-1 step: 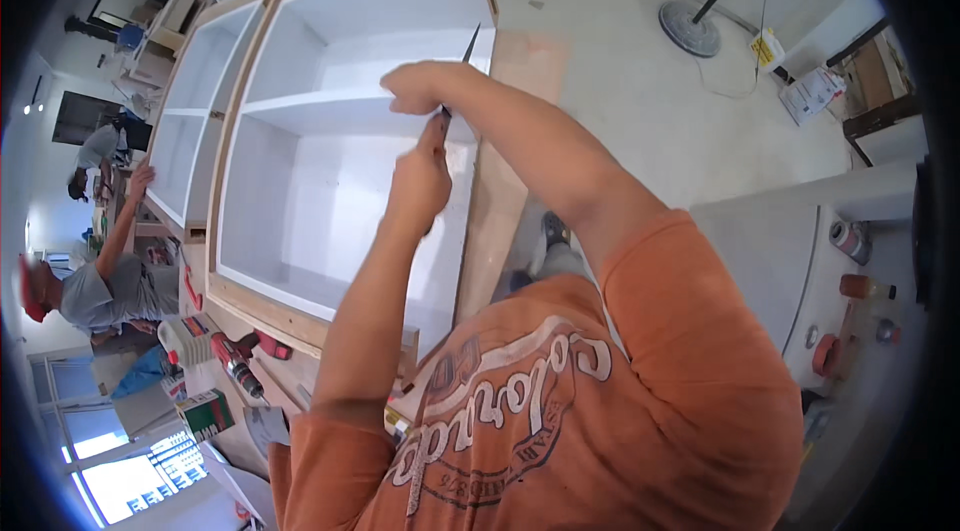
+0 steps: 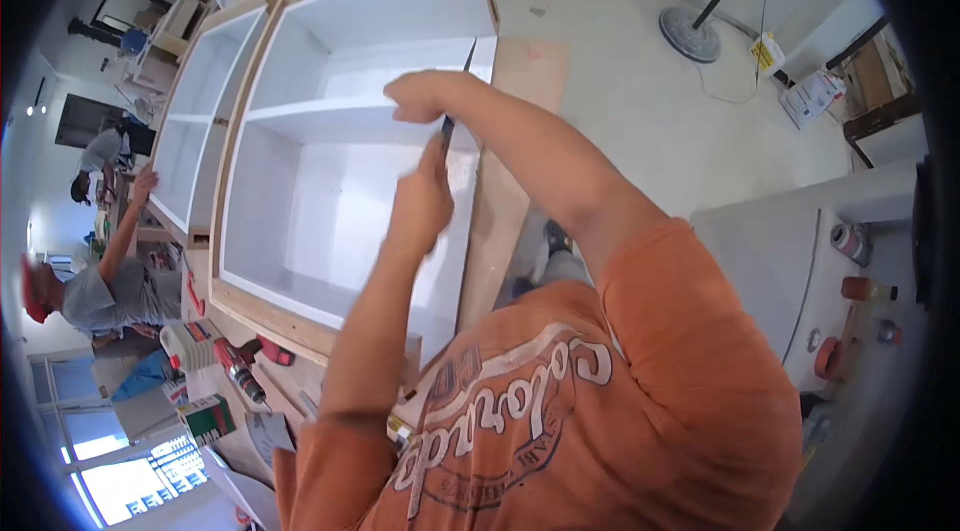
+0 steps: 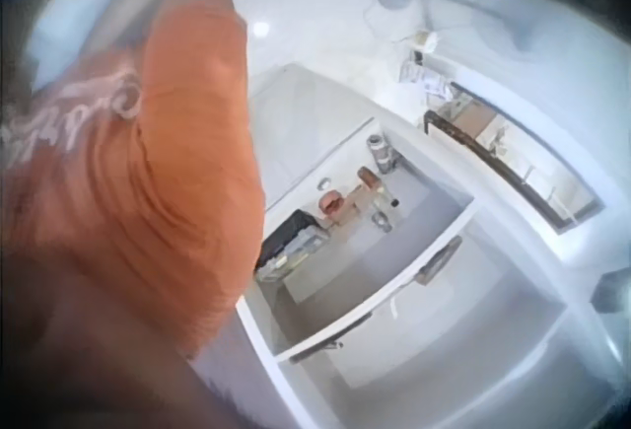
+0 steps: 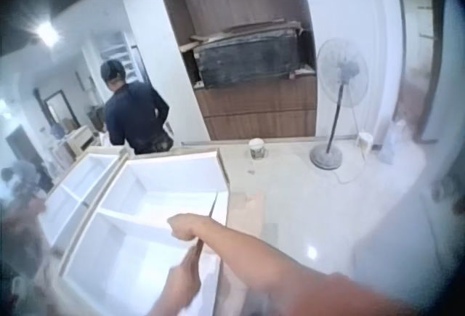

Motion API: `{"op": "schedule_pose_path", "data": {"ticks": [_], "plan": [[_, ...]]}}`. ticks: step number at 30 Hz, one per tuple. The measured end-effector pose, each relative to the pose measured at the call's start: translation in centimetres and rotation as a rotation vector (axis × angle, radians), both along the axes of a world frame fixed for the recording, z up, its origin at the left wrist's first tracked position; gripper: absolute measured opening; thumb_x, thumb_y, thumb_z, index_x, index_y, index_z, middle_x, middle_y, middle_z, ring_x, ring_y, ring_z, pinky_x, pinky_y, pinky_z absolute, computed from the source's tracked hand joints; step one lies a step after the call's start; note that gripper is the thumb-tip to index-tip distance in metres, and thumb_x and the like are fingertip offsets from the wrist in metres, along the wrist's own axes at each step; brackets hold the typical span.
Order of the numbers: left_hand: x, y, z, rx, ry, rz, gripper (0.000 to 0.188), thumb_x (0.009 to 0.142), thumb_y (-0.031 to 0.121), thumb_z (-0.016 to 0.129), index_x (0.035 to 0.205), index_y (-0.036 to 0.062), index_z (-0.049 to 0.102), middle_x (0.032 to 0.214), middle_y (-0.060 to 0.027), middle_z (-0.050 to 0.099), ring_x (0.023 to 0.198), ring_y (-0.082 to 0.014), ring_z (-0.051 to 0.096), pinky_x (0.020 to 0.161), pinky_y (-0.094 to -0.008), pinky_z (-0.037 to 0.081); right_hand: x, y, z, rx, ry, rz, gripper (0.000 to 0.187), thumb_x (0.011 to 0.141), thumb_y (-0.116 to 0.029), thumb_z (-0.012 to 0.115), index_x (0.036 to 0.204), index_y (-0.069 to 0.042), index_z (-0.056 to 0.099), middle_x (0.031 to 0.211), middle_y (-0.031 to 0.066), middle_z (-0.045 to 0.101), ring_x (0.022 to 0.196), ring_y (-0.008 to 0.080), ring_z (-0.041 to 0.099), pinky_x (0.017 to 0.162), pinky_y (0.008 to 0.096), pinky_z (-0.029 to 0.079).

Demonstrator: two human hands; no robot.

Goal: The person uses a hand saw to cut a wooden frame attached to a white cabinet carcass. They repeatedly saw along the edge of the frame, pause to inspect the cut, and then continue sawing. Other workers are visible in the background.

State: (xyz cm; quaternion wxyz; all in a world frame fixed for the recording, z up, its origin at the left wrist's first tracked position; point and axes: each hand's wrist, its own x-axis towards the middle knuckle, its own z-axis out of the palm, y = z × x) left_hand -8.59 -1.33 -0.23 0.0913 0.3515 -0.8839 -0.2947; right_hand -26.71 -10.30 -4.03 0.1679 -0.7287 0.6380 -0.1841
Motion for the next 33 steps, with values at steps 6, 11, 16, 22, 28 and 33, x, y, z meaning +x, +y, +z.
{"op": "schedule_pose_path", "data": {"ticks": [6,11,16,22,28,33], "plan": [[9.4,5.2,1.5,-0.055,0.059,-0.106,0.059,0.096,-0.003,0.047,0.153,0.0091,0.037,0.088,-0.0335,0.066,0.083,-0.0534,0.064,0.072,-0.0547,0.051,-0.2,2.2,3.5,0.333,0.002,-0.058,0.038,0.096,-0.024,0.056,0.122,0.003,0.059,0.119,0.0225,0.067,0.109,0.0379,0.065,0.093,0.047,0.052],[0.3,0.0,-2.8,0.039,-0.034,-0.011,0.058,0.097,0.005,0.049,0.153,0.0079,0.034,0.086,-0.0346,0.065,0.082,-0.0532,0.064,0.074,-0.0573,0.05,0.7,0.9,1.5,0.15,-0.03,-0.031,0.032,0.09,-0.021,0.06,0.106,0.004,0.071,0.111,0.0238,0.071,0.102,0.0388,0.069,0.085,0.0479,0.054],[0.2,-0.2,-5.3,0.105,0.209,0.099,0.056,0.1,0.012,0.051,0.151,0.0026,0.03,0.092,-0.0372,0.066,0.088,-0.0551,0.065,0.079,-0.0597,0.049,0.0,1.7,2.8,0.161,0.009,-0.045,0.044,0.093,-0.029,0.058,0.125,0.002,0.062,0.125,0.0253,0.066,0.115,0.0397,0.064,0.097,0.0467,0.051],[-1.2,-0.3,-3.9,0.126,0.049,0.152,0.036,0.103,0.022,0.051,0.13,-0.0006,0.045,0.091,-0.0376,0.066,0.087,-0.056,0.064,0.077,-0.0605,0.05,-0.1,1.5,3.4,0.205,0.09,-0.029,0.056,0.096,-0.037,0.058,0.136,0.002,0.055,0.132,0.0256,0.062,0.123,0.0393,0.059,0.104,0.044,0.046],[4.5,3.0,1.7,0.079,-0.104,0.107,0.027,0.103,0.022,0.05,0.109,-0.0036,0.052,0.082,-0.0352,0.065,0.081,-0.055,0.064,0.073,-0.061,0.049,0.0,2.7,3.5,0.229,0.066,-0.056,0.056,0.097,-0.035,0.058,0.139,0.002,0.053,0.132,0.0257,0.061,0.123,0.0391,0.058,0.104,0.0439,0.046],[5.0,3.7,2.2,0.165,-0.251,0.108,0.021,0.1,0.014,0.049,0.106,-0.0058,0.049,0.088,-0.0353,0.066,0.086,-0.0526,0.066,0.079,-0.0601,0.052,-0.1,2.1,3.0,0.235,0.068,-0.064,0.057,0.097,-0.033,0.058,0.141,0.002,0.051,0.132,0.0262,0.061,0.123,0.0397,0.058,0.104,0.0444,0.046]]}}
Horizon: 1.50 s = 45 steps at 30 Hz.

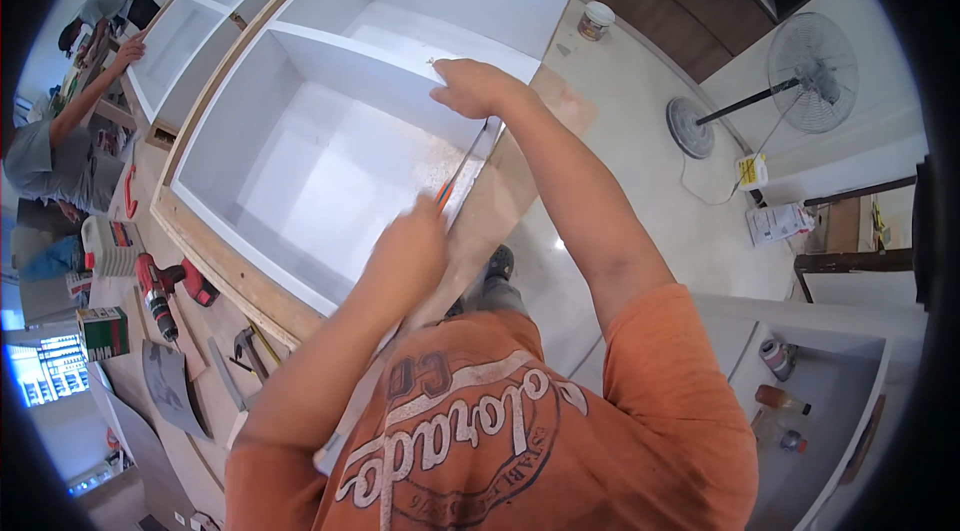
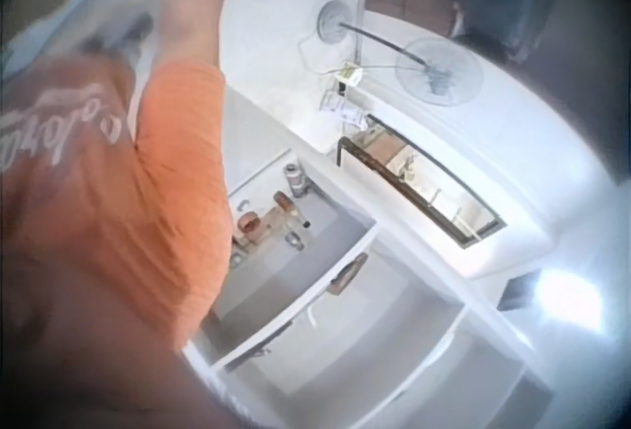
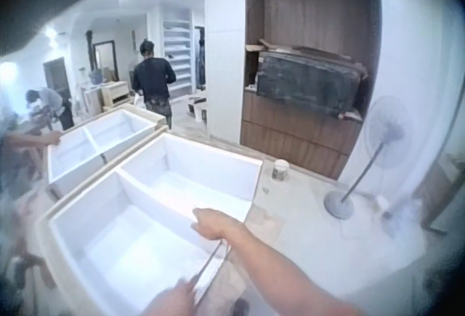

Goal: The person uses a hand saw to cut a wooden frame attached to a white cabinet carcass. They repeatedly saw along the edge of the frame, pause to inspect the cut, and then continue sawing. Other workers are visible in the background.

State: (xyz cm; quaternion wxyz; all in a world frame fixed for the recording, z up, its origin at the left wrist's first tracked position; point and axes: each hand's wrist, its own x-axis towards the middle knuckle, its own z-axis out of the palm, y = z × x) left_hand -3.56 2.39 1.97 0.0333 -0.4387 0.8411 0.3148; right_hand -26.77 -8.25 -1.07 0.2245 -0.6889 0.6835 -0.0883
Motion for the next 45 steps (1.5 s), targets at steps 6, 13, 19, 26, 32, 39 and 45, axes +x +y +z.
{"op": "schedule_pose_path", "data": {"ticks": [6,13,19,26,32,39,45], "plan": [[-5.7,-4.6,-4.3,-0.182,0.187,0.045,0.025,0.104,0.02,0.048,0.105,-0.0052,0.049,0.086,-0.0343,0.066,0.084,-0.0544,0.064,0.076,-0.0598,0.051,0.3,-1.4,-0.3,-0.146,-0.021,0.091,0.04,0.096,-0.031,0.06,0.12,0.002,0.061,0.119,0.0266,0.066,0.114,0.0423,0.063,0.097,0.048,0.049],[-0.2,0.0,-1.6,0.016,0.01,-0.001,0.022,0.101,0.015,0.048,0.107,-0.0059,0.048,0.088,-0.0358,0.066,0.084,-0.0551,0.066,0.078,-0.0607,0.052,-0.8,-0.1,-0.1,-0.005,-0.047,-0.013,0.048,0.097,-0.032,0.059,0.129,0.003,0.056,0.124,0.0276,0.064,0.118,0.0408,0.061,0.1,0.0458,0.048],[-4.8,-3.6,-5.1,-0.116,0.15,0.039,0.023,0.102,0.016,0.048,0.109,-0.0062,0.049,0.088,-0.0365,0.066,0.085,-0.0549,0.065,0.076,-0.0601,0.051,1.3,-0.6,-0.5,-0.098,-0.028,0.095,0.04,0.097,-0.029,0.058,0.12,0.003,0.061,0.122,0.0259,0.066,0.117,0.0404,0.062,0.099,0.0464,0.049],[-0.5,-0.5,-0.9,0.006,-0.026,0.015,0.024,0.103,0.018,0.048,0.108,-0.0048,0.047,0.086,-0.0359,0.066,0.085,-0.055,0.064,0.075,-0.0603,0.051,-0.9,-0.5,-0.4,-0.055,-0.029,0.022,0.041,0.096,-0.03,0.058,0.12,0.003,0.061,0.122,0.026,0.066,0.116,0.0409,0.062,0.099,0.0469,0.049],[-4.4,-3.0,-3.3,-0.13,0.08,0.028,0.022,0.101,0.016,0.049,0.105,-0.0054,0.048,0.086,-0.0357,0.066,0.085,-0.0547,0.065,0.076,-0.0598,0.051,0.9,-1.0,-1.7,-0.095,-0.028,0.106,0.04,0.096,-0.029,0.057,0.12,0.003,0.062,0.12,0.0254,0.067,0.114,0.041,0.063,0.098,0.0471,0.05],[1.6,0.8,0.2,0.017,-0.107,0.046,0.025,0.103,0.019,0.048,0.107,-0.0048,0.049,0.085,-0.0368,0.064,0.085,-0.0553,0.064,0.075,-0.0602,0.05,-0.6,-0.1,-1.0,-0.069,-0.027,0.024,0.04,0.097,-0.029,0.057,0.121,0.003,0.06,0.118,0.0262,0.067,0.112,0.0417,0.064,0.096,0.0476,0.05],[-7.0,-4.8,-7.4,-0.159,0.195,0.012,0.027,0.105,0.022,0.046,0.104,-0.0043,0.048,0.084,-0.0377,0.064,0.083,-0.0559,0.064,0.072,-0.0616,0.05,0.3,-0.1,-0.1,-0.056,-0.03,0.069,0.041,0.098,-0.031,0.056,0.12,0.004,0.058,0.115,0.0263,0.067,0.109,0.0423,0.064,0.094,0.0485,0.05]]}}
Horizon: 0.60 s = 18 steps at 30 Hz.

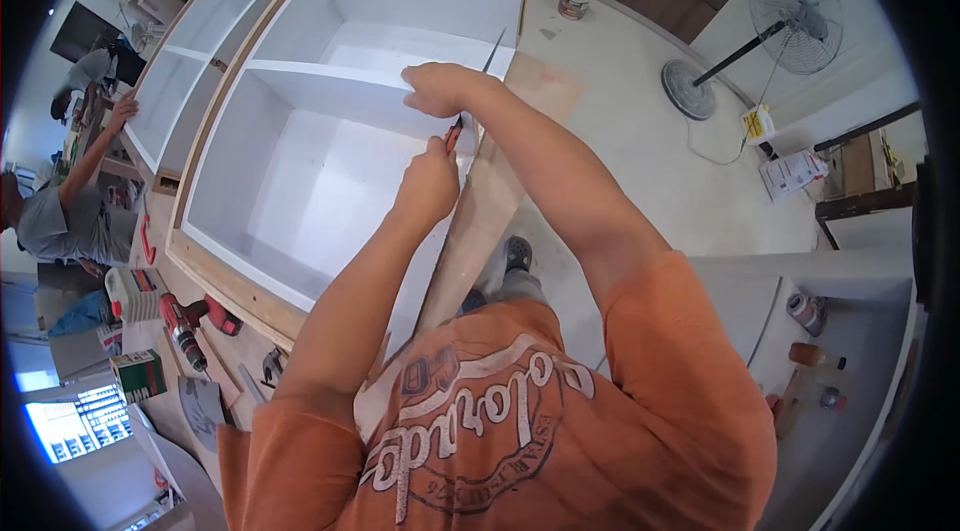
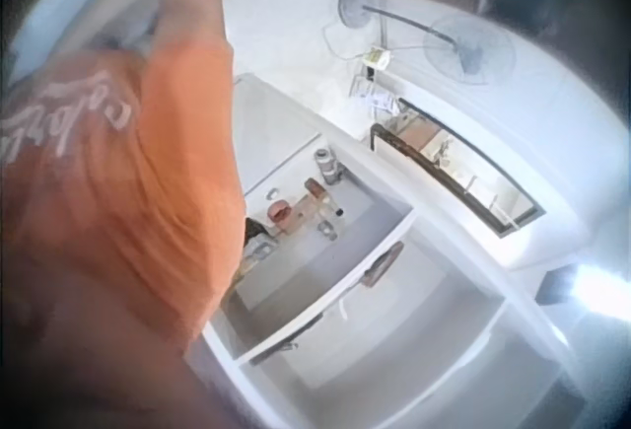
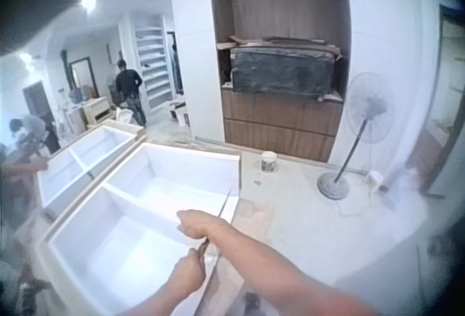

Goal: The person uses a hand saw to cut a wooden frame attached to a white cabinet carcass. They repeatedly saw along the edge of the frame, pause to inspect the cut, and then continue sawing. Other workers are visible in the background.

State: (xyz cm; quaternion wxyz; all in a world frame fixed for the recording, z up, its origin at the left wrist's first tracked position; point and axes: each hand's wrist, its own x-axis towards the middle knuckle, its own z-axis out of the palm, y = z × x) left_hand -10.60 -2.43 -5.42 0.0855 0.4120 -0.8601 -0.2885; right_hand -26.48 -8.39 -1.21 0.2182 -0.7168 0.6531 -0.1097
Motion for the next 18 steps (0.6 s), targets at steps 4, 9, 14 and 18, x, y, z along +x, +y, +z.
{"op": "schedule_pose_path", "data": {"ticks": [4,9,14,18], "plan": [[0.4,1.7,-2.5,0.009,-0.005,0.109,0.026,0.104,0.022,0.047,0.108,-0.0033,0.048,0.086,-0.0366,0.065,0.083,-0.0558,0.064,0.076,-0.0619,0.05,0.1,0.1,1.0,0.036,0.003,-0.046,0.04,0.097,-0.028,0.057,0.121,0.003,0.06,0.119,0.0249,0.067,0.112,0.0399,0.064,0.096,0.0474,0.05],[3.0,1.4,4.2,0.001,-0.086,0.002,0.025,0.104,0.022,0.048,0.106,-0.0025,0.048,0.085,-0.0362,0.065,0.083,-0.0562,0.064,0.076,-0.0628,0.05,0.5,0.2,0.5,-0.023,0.001,-0.035,0.038,0.098,-0.03,0.057,0.118,0.003,0.06,0.114,0.0259,0.068,0.108,0.0414,0.065,0.094,0.0484,0.05],[8.7,5.9,9.4,0.12,-0.24,-0.044,0.022,0.102,0.018,0.05,0.107,-0.0037,0.049,0.086,-0.036,0.065,0.086,-0.0559,0.063,0.077,-0.0611,0.05,-1.3,1.0,-0.9,-0.012,0.02,-0.157,0.03,0.094,-0.021,0.057,0.107,0.004,0.069,0.111,0.0231,0.071,0.105,0.0395,0.068,0.092,0.0469,0.053],[1.5,0.0,3.6,-0.018,-0.149,-0.006,0.025,0.101,0.019,0.05,0.104,-0.0063,0.052,0.093,-0.0365,0.066,0.089,-0.0548,0.064,0.079,-0.0594,0.052,1.9,-0.1,0.5,-0.061,-0.011,-0.046,0.027,0.092,-0.017,0.056,0.1,0.004,0.072,0.108,0.0236,0.072,0.099,0.0395,0.069,0.087,0.0474,0.055]]}}
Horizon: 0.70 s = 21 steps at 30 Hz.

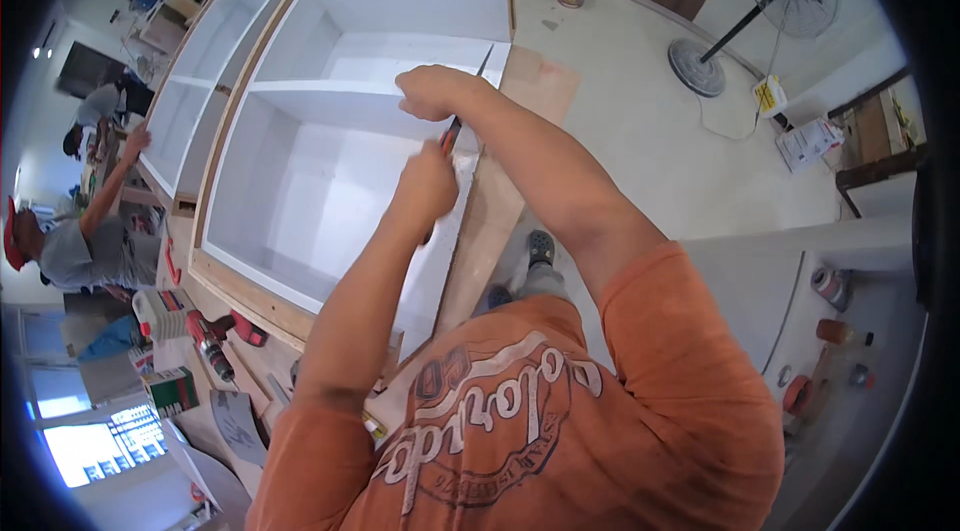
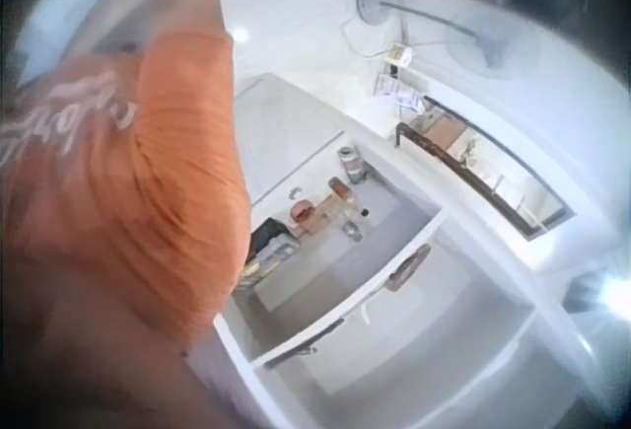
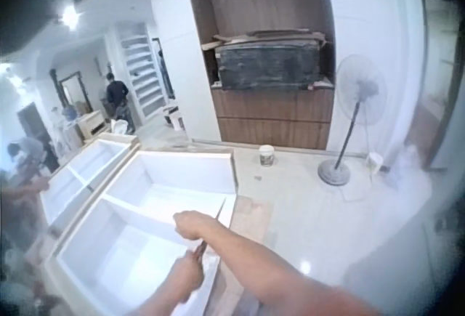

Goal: The person uses a hand saw to cut a wooden frame attached to a white cabinet carcass. They repeatedly saw along the edge of the frame, pause to inspect the cut, and then continue sawing. Other workers are visible in the background.

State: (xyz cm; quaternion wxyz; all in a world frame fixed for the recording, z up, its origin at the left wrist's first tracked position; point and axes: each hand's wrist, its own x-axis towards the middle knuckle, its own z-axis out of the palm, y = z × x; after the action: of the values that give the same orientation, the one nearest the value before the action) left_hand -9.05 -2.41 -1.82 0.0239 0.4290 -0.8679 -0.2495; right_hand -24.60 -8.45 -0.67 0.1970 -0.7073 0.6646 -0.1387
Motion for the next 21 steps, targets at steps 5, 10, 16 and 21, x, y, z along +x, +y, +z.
{"op": "schedule_pose_path", "data": {"ticks": [5,10,16,21], "plan": [[2.0,2.3,1.9,0.035,-0.044,-0.016,0.023,0.102,0.018,0.049,0.105,-0.0048,0.051,0.09,-0.037,0.066,0.089,-0.0555,0.064,0.078,-0.0605,0.051,-2.3,-0.9,-1.0,-0.005,0.067,0.012,0.027,0.092,-0.016,0.056,0.101,0.004,0.073,0.109,0.0234,0.072,0.099,0.0389,0.07,0.085,0.0465,0.056],[4.8,4.5,3.3,0.118,-0.139,-0.028,0.024,0.102,0.018,0.049,0.105,-0.0063,0.049,0.089,-0.0381,0.065,0.089,-0.0565,0.063,0.078,-0.0609,0.05,-2.7,0.1,-1.1,0.167,0.03,-0.049,0.036,0.096,-0.026,0.058,0.116,0.003,0.064,0.116,0.0228,0.068,0.112,0.0393,0.064,0.095,0.0475,0.052],[-0.7,0.5,0.1,0.02,-0.013,0.002,0.023,0.102,0.015,0.047,0.104,-0.0071,0.051,0.093,-0.0378,0.065,0.094,-0.0558,0.063,0.08,-0.06,0.05,-1.0,-0.7,-1.6,-0.029,0.023,0.018,0.024,0.089,-0.013,0.058,0.097,0.003,0.074,0.102,0.0216,0.074,0.096,0.0365,0.071,0.081,0.0458,0.056],[7.1,5.2,3.4,0.122,-0.053,-0.028,0.021,0.102,0.015,0.048,0.105,-0.0056,0.049,0.087,-0.037,0.065,0.086,-0.0563,0.063,0.075,-0.0621,0.049,-3.2,0.3,-0.8,0.174,0.033,-0.036,0.031,0.096,-0.024,0.057,0.111,0.002,0.065,0.115,0.0224,0.069,0.109,0.039,0.066,0.092,0.0475,0.053]]}}
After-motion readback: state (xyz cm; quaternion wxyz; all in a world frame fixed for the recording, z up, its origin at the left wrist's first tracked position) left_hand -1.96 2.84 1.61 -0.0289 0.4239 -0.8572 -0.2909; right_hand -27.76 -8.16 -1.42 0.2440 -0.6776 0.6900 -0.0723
